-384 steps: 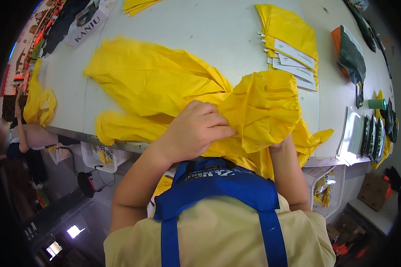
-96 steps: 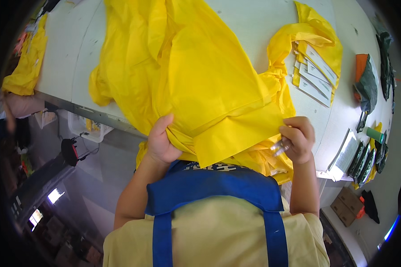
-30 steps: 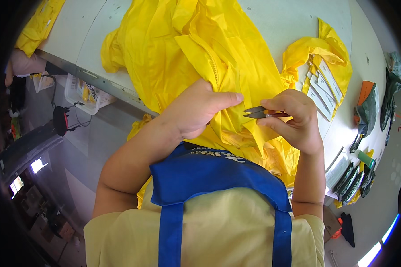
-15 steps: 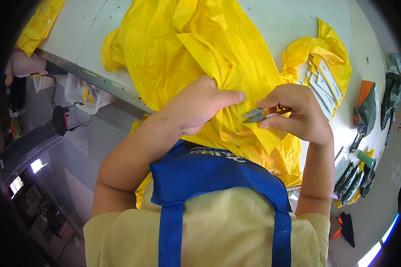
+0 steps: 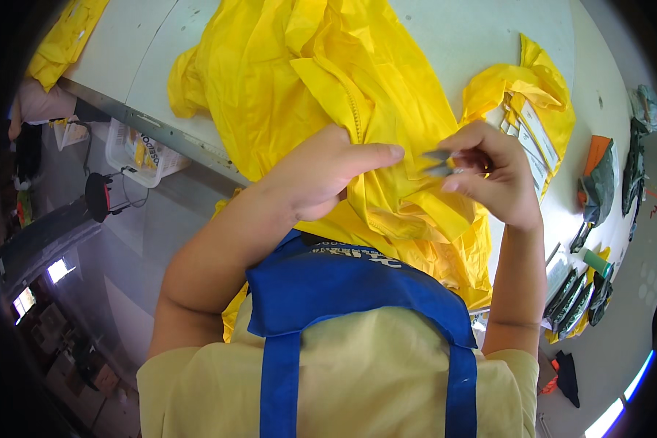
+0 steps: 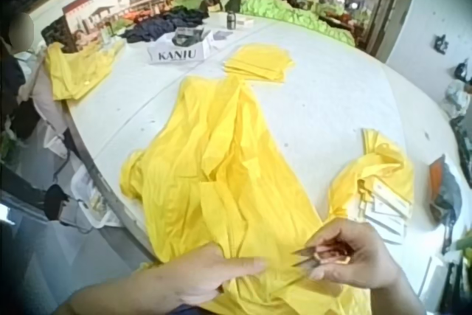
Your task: The person cuts open yellow poly mailers on a white workbench using a small blade. They unfold the mailers, slice along seams, and place the opened pieces into a white basket.
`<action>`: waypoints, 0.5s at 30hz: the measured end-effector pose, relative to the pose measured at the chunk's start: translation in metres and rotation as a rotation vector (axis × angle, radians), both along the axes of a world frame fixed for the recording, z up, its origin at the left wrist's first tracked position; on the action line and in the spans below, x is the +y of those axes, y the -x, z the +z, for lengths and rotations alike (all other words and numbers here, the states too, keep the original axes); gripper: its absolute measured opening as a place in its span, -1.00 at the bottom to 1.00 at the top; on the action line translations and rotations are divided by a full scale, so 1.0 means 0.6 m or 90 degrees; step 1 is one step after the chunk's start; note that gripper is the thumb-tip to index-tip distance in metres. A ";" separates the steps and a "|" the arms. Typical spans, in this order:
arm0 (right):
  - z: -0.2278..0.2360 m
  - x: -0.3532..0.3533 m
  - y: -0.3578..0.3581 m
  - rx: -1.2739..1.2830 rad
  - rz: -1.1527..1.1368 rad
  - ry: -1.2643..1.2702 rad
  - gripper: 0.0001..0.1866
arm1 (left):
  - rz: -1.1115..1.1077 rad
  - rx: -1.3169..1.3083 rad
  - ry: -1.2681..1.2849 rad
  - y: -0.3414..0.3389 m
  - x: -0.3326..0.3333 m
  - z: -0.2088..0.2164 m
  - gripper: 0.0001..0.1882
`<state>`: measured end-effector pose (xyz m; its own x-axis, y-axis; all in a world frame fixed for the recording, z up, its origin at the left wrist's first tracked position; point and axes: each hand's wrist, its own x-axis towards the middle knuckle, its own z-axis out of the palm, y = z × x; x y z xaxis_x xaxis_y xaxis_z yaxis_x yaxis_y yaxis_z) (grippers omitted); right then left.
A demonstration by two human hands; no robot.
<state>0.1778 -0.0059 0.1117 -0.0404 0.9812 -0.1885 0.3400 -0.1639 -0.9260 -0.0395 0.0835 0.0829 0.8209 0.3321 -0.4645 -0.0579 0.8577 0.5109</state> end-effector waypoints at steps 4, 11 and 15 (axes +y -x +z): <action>0.002 -0.013 -0.008 0.000 -0.044 0.014 -0.15 | 0.032 -0.027 -0.075 0.025 -0.008 -0.020 -0.54; -0.015 -0.033 0.038 -0.356 0.099 -0.062 -0.76 | 0.149 -0.066 0.000 0.057 -0.025 -0.028 -0.50; -0.005 -0.038 0.027 -0.169 0.297 0.096 -0.91 | 0.289 -0.022 0.096 0.066 -0.014 -0.090 -0.55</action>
